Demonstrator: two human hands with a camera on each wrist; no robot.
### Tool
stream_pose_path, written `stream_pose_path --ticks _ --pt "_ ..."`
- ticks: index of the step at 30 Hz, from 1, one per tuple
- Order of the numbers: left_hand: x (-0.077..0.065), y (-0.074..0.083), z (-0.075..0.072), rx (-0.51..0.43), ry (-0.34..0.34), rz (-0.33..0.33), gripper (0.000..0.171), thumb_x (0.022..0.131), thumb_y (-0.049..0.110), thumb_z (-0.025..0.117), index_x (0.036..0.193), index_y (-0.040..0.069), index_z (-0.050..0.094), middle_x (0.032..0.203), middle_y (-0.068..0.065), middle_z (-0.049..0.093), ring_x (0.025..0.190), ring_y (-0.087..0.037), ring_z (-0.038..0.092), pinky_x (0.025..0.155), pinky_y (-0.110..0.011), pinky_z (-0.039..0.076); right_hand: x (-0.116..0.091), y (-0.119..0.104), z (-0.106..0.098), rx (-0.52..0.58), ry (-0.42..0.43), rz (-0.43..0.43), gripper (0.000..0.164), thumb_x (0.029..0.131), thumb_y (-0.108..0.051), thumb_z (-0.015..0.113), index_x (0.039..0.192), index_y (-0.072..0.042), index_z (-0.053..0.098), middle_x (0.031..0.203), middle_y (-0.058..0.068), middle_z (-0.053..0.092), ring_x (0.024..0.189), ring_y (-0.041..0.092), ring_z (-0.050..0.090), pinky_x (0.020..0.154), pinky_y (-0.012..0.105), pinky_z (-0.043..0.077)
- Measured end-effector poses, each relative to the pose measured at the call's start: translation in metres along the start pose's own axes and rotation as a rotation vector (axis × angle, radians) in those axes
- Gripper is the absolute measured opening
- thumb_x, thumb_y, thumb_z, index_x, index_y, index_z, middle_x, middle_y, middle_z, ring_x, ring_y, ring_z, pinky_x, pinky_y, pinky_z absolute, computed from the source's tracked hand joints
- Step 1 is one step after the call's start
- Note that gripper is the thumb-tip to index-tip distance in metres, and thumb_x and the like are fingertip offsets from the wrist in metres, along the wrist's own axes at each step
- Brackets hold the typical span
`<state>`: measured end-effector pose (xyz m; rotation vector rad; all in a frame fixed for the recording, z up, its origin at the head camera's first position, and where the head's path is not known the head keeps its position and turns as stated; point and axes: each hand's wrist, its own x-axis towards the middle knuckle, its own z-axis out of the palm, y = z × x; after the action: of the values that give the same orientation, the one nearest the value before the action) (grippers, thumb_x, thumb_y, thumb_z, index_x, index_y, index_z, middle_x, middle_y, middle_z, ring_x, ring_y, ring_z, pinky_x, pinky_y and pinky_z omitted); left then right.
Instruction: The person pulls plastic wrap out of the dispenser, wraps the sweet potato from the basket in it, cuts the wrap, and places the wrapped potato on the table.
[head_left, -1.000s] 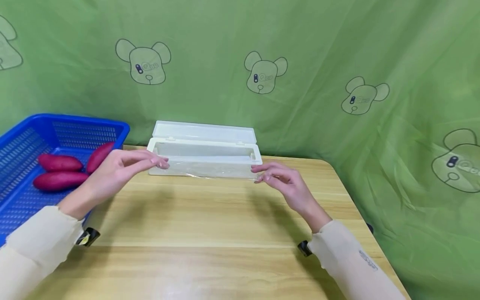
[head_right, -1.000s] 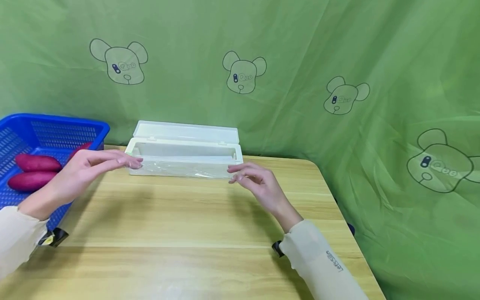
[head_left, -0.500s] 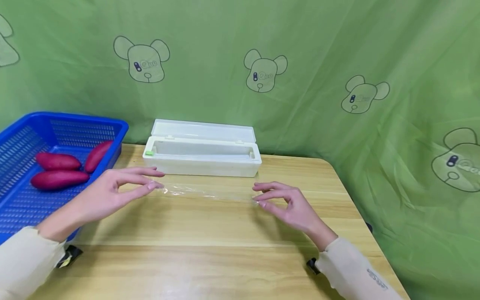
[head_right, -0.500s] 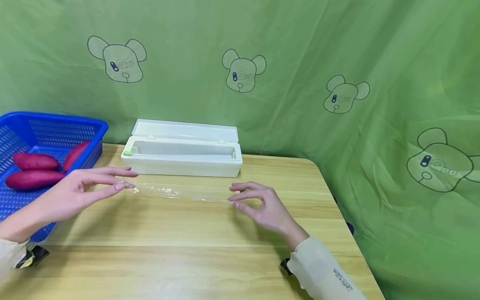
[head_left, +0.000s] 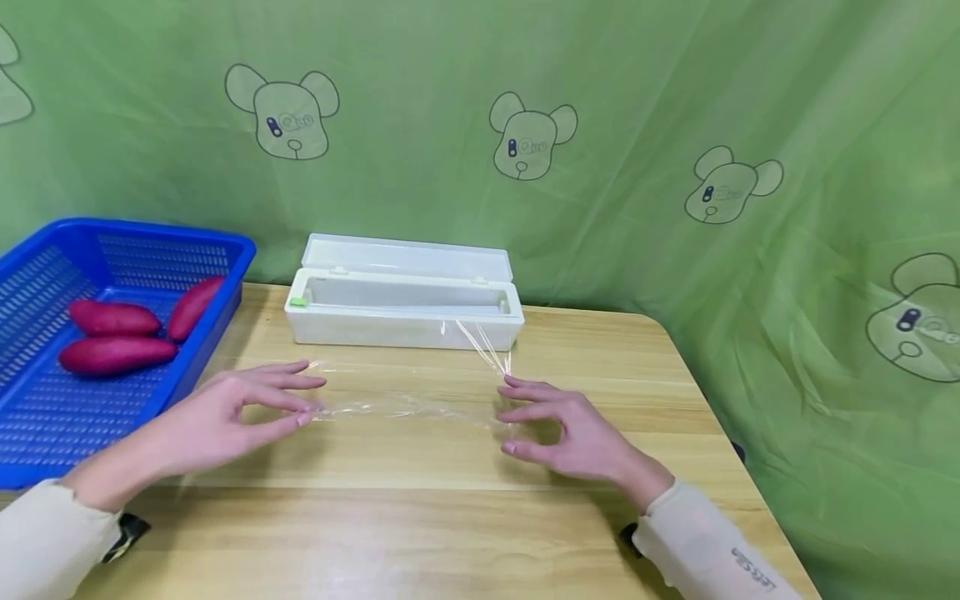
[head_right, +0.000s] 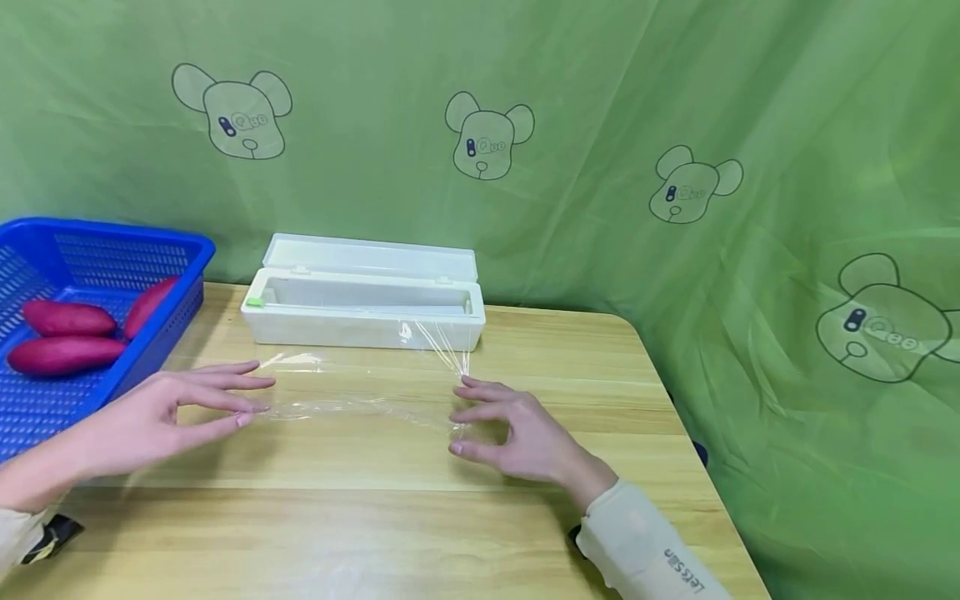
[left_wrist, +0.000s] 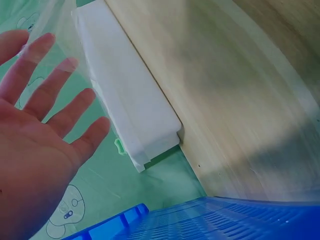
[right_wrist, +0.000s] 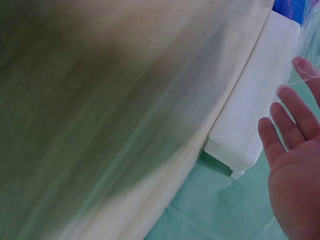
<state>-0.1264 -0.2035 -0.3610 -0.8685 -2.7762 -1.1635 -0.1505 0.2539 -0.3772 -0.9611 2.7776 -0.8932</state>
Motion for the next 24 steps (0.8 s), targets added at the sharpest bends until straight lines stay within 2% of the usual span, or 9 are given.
stream_pose_path --ticks 2,5,8,11,18,24 --pt "-0.001 -0.003 0.003 0.049 -0.011 0.027 0.02 0.096 0.025 0.082 0.116 0.026 0.084 0.144 -0.006 0.072 0.148 -0.047 0.052 0.115 -0.078 0.039 0.0 -0.001 0.002 -0.035 -0.02 -0.003 0.044 0.093 -0.045 0.083 0.13 -0.022 0.078 0.163 0.006 0.056 0.157 0.033 0.046 0.126 0.068 0.035" --pt "-0.002 -0.006 0.008 0.103 -0.026 0.062 0.022 0.095 0.025 0.083 0.117 0.024 0.084 0.144 -0.006 0.072 0.147 -0.047 0.053 0.115 -0.077 0.039 0.001 -0.002 0.004 -0.066 -0.04 -0.012 0.039 0.097 -0.044 0.078 0.13 -0.023 0.079 0.163 0.007 0.055 0.157 0.033 0.045 0.126 0.065 0.037" --pt "-0.004 -0.009 0.013 0.126 -0.031 0.068 0.026 0.094 0.026 0.083 0.12 0.023 0.083 0.147 -0.007 0.07 0.147 -0.047 0.053 0.115 -0.077 0.039 0.001 -0.002 0.006 -0.072 -0.049 -0.014 0.03 0.104 -0.039 0.07 0.127 -0.022 0.08 0.163 0.007 0.056 0.158 0.033 0.044 0.127 0.063 0.037" --pt "-0.005 -0.01 0.017 0.152 -0.029 0.066 0.026 0.096 0.026 0.082 0.121 0.022 0.083 0.148 -0.008 0.069 0.146 -0.047 0.053 0.116 -0.077 0.039 0.002 -0.001 0.008 -0.075 -0.053 0.002 0.028 0.108 -0.037 0.064 0.125 -0.023 0.081 0.162 0.005 0.056 0.159 0.031 0.044 0.128 0.06 0.036" --pt "-0.007 -0.011 0.021 0.189 -0.036 0.035 0.021 0.099 0.026 0.079 0.119 0.024 0.084 0.149 -0.006 0.068 0.147 -0.047 0.053 0.116 -0.076 0.039 0.001 0.003 0.011 -0.08 -0.078 -0.005 0.025 0.104 -0.034 0.072 0.126 -0.025 0.081 0.164 0.002 0.055 0.16 0.026 0.042 0.129 0.057 0.035" --pt "-0.008 -0.013 0.023 0.189 -0.061 0.031 0.02 0.098 0.025 0.079 0.118 0.023 0.084 0.149 -0.007 0.069 0.147 -0.048 0.053 0.117 -0.075 0.04 0.002 0.002 0.011 -0.083 -0.1 -0.012 0.023 0.102 -0.031 0.076 0.123 -0.023 0.082 0.161 0.002 0.058 0.157 0.028 0.046 0.129 0.056 0.037"
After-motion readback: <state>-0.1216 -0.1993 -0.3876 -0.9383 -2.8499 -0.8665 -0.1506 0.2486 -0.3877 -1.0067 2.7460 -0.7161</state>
